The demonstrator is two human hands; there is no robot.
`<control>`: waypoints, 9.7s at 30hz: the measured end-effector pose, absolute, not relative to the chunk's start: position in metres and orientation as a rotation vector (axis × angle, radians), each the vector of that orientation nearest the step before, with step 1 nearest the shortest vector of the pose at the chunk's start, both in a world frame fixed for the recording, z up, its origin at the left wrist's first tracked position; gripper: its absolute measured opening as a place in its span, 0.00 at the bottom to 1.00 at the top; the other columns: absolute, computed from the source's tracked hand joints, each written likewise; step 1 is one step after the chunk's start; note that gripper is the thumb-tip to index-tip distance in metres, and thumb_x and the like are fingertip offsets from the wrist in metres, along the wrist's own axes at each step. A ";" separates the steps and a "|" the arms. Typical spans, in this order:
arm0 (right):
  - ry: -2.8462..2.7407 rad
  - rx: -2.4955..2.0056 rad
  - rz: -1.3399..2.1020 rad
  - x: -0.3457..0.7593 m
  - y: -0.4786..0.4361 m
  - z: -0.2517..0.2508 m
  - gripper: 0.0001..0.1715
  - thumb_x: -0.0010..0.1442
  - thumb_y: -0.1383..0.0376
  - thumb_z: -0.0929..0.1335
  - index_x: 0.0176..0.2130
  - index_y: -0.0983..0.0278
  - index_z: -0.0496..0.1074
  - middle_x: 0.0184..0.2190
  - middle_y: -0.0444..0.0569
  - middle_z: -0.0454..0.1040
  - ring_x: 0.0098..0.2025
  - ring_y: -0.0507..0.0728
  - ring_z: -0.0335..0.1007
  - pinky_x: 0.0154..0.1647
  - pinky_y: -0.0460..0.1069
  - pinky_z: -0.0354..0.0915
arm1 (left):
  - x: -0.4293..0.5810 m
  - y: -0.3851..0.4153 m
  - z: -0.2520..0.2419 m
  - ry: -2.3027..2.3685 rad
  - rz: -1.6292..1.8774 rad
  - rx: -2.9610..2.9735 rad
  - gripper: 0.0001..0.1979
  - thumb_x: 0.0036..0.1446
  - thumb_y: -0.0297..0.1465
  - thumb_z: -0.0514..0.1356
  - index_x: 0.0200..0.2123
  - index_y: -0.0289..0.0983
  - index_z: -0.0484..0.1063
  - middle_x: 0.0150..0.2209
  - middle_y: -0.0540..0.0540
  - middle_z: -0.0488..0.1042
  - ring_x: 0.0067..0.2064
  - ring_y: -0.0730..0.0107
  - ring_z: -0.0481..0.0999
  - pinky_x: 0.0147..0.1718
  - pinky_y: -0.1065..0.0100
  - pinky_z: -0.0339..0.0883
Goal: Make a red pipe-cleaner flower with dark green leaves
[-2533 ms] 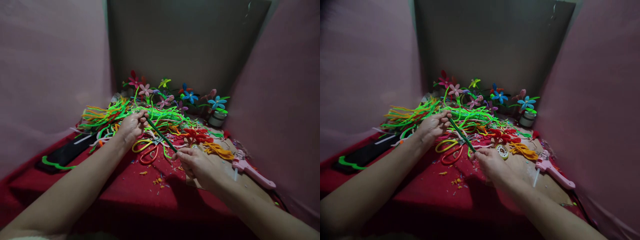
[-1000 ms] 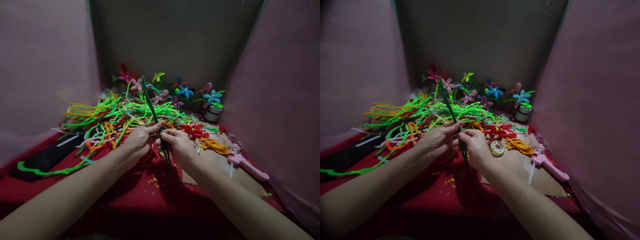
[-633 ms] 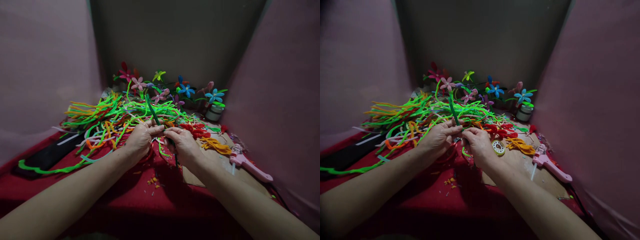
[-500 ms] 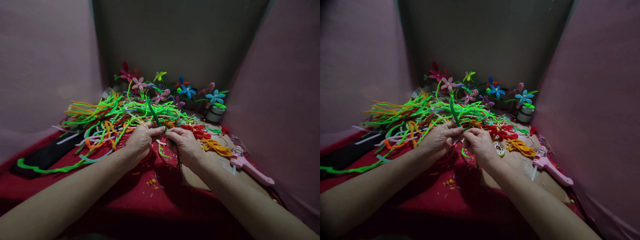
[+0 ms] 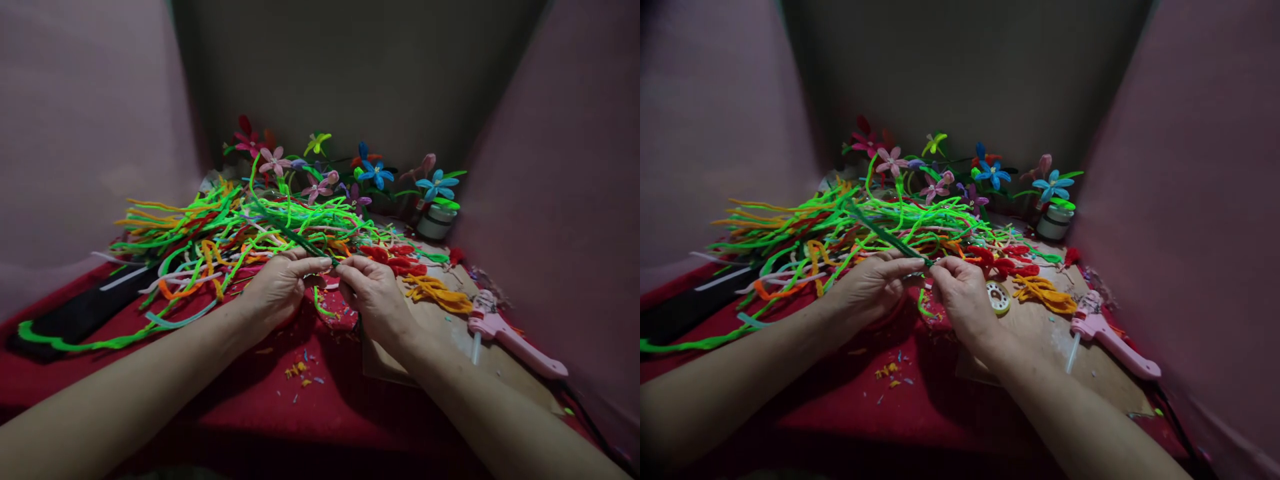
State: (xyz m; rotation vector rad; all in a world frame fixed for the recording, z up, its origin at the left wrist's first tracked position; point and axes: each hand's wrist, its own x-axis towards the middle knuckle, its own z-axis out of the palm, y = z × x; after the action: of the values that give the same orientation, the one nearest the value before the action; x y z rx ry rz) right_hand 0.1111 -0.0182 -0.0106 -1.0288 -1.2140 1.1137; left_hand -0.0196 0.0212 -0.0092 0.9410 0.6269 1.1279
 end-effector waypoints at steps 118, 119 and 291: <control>-0.927 -0.679 1.933 0.109 -0.033 0.024 0.11 0.42 0.70 0.70 0.20 0.65 0.61 0.11 0.35 0.52 0.15 0.43 0.37 0.14 0.41 0.35 | -0.062 0.004 0.041 0.310 1.272 2.633 0.07 0.58 0.33 0.55 0.32 0.39 0.72 0.31 0.46 0.72 0.36 0.68 0.71 0.39 0.64 0.64; -0.926 -0.692 1.882 0.108 -0.035 0.025 0.11 0.42 0.70 0.70 0.20 0.65 0.62 0.11 0.34 0.52 0.15 0.43 0.37 0.14 0.41 0.34 | -0.063 0.004 0.042 0.319 1.266 2.631 0.05 0.58 0.31 0.56 0.32 0.39 0.71 0.31 0.46 0.72 0.36 0.68 0.71 0.38 0.64 0.64; -1.072 -0.979 1.646 0.093 -0.031 0.018 0.08 0.55 0.72 0.65 0.25 0.71 0.69 0.16 0.46 0.71 0.14 0.48 0.65 0.14 0.42 0.64 | -0.047 0.013 0.024 0.814 0.942 1.446 0.11 0.45 0.34 0.64 0.20 0.32 0.70 0.17 0.51 0.65 0.18 0.81 0.62 0.17 0.76 0.52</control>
State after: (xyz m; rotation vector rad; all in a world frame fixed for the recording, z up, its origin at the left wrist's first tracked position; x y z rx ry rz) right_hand 0.0925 -0.0306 0.0177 -0.9794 -1.0722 1.6457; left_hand -0.0472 0.0131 0.0236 1.4462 0.8141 0.9416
